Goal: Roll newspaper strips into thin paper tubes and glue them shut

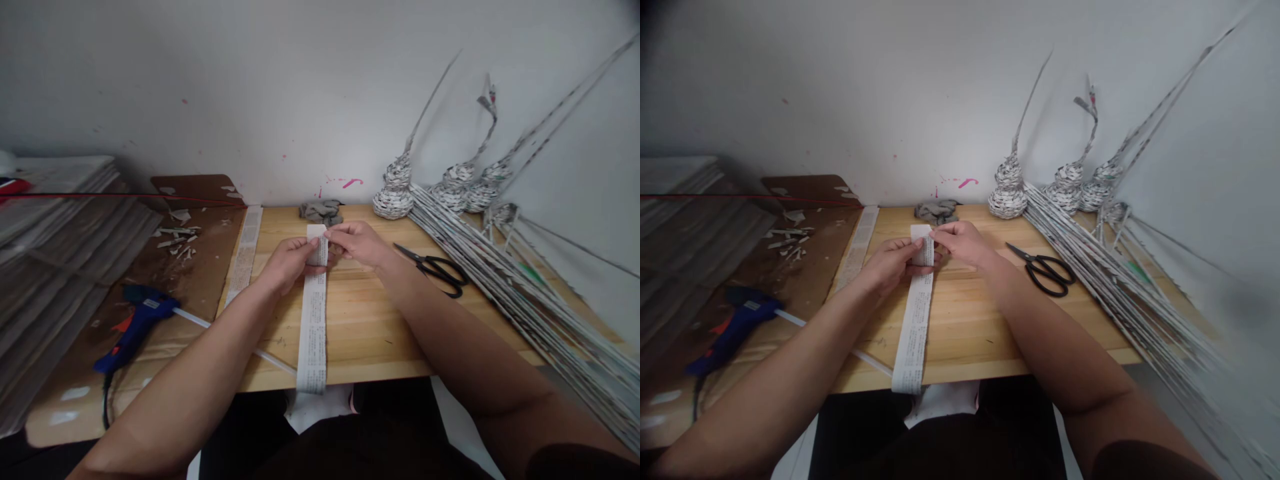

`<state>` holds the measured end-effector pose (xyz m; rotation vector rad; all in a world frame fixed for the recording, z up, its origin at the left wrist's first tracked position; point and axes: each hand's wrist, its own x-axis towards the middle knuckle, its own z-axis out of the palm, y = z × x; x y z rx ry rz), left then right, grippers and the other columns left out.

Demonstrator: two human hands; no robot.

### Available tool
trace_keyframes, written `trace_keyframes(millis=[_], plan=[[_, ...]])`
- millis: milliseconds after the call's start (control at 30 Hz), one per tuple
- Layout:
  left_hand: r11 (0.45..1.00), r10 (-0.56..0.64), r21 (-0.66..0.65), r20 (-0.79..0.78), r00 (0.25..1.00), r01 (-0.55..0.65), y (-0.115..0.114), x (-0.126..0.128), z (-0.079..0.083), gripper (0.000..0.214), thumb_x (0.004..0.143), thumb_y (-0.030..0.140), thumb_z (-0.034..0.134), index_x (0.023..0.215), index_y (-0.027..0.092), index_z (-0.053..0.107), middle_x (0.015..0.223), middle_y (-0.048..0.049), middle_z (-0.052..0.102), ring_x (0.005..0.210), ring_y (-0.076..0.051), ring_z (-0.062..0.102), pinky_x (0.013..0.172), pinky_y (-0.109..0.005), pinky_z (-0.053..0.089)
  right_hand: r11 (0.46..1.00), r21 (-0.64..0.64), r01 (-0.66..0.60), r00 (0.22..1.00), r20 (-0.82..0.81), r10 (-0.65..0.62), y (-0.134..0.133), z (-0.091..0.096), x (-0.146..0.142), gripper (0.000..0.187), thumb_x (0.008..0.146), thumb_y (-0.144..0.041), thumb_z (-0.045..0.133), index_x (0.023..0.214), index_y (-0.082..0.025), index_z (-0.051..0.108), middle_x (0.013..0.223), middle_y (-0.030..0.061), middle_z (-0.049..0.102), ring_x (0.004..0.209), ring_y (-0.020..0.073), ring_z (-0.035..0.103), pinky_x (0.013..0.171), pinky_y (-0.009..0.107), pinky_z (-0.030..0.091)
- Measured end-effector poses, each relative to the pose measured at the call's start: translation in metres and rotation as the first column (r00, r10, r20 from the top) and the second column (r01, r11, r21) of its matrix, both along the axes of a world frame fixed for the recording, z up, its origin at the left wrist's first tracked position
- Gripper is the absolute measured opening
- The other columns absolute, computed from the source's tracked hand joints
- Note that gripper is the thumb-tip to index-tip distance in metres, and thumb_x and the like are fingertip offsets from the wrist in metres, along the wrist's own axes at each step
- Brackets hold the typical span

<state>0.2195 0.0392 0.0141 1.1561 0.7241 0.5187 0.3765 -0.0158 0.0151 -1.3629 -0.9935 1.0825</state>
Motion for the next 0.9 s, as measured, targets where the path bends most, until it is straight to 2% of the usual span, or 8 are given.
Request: trace_keyframes(millis=[233, 400, 633, 900], plan=[[1.0, -0.001, 0.021, 0.0, 1.0, 0.001, -0.002, 0.0, 0.003, 0.021, 0.088, 0.026, 0.06, 0.087, 0.009, 0.072, 0.077, -0.0123, 0.073, 0.072, -0.02, 0.07, 0.063, -0.028, 0.057, 0.999, 0.02, 0.043, 0.999, -0.028, -0.043, 0.002, -0.004, -0.002, 0.026, 0.068, -0.038, 0.076, 0.075, -0.014, 0.071, 0.055, -0.0027, 0.055, 0.048, 0.0067, 0.042, 0.042, 0.021, 0.027], [1.0, -0.001, 0.027, -0.001, 1.0, 0.001, -0.002, 0.0, 0.004, 0.023, 0.087, 0.029, 0.063, 0.086, 0.009, 0.073, 0.079, -0.013, 0.073, 0.073, -0.02, 0.07, 0.063, -0.029, 0.057, 0.997, 0.019, 0.081, 0.995, -0.054, -0.08, 0.003, -0.004, -0.005, 0.024, 0.067, -0.036, 0.077, 0.074, -0.014, 0.071, 0.056, -0.0028, 0.057, 0.049, 0.007, 0.044, 0.046, 0.022, 0.032], [0.999, -0.009, 0.043, 0.0, 1.0, 0.009, -0.004, 0.0, 0.005, 0.022, 0.088, 0.029, 0.061, 0.086, 0.01, 0.073, 0.078, -0.012, 0.073, 0.074, -0.019, 0.07, 0.063, -0.028, 0.056, 0.992, 0.04, 0.117, 0.99, -0.084, -0.114, 0.004, -0.008, -0.007, 0.028, 0.063, -0.039, 0.08, 0.072, -0.014, 0.071, 0.054, -0.0038, 0.056, 0.048, 0.0061, 0.042, 0.045, 0.021, 0.03], [0.999, -0.02, 0.03, 0.0, 1.0, 0.02, -0.003, 0.0, 0.004, 0.022, 0.087, 0.031, 0.064, 0.087, 0.011, 0.073, 0.078, -0.0123, 0.074, 0.076, -0.02, 0.07, 0.065, -0.029, 0.056, 0.991, 0.019, 0.13, 0.978, -0.168, -0.125, 0.002, -0.003, -0.011, 0.027, 0.06, -0.036, 0.083, 0.068, -0.014, 0.069, 0.057, -0.0018, 0.061, 0.05, 0.007, 0.048, 0.046, 0.021, 0.034]])
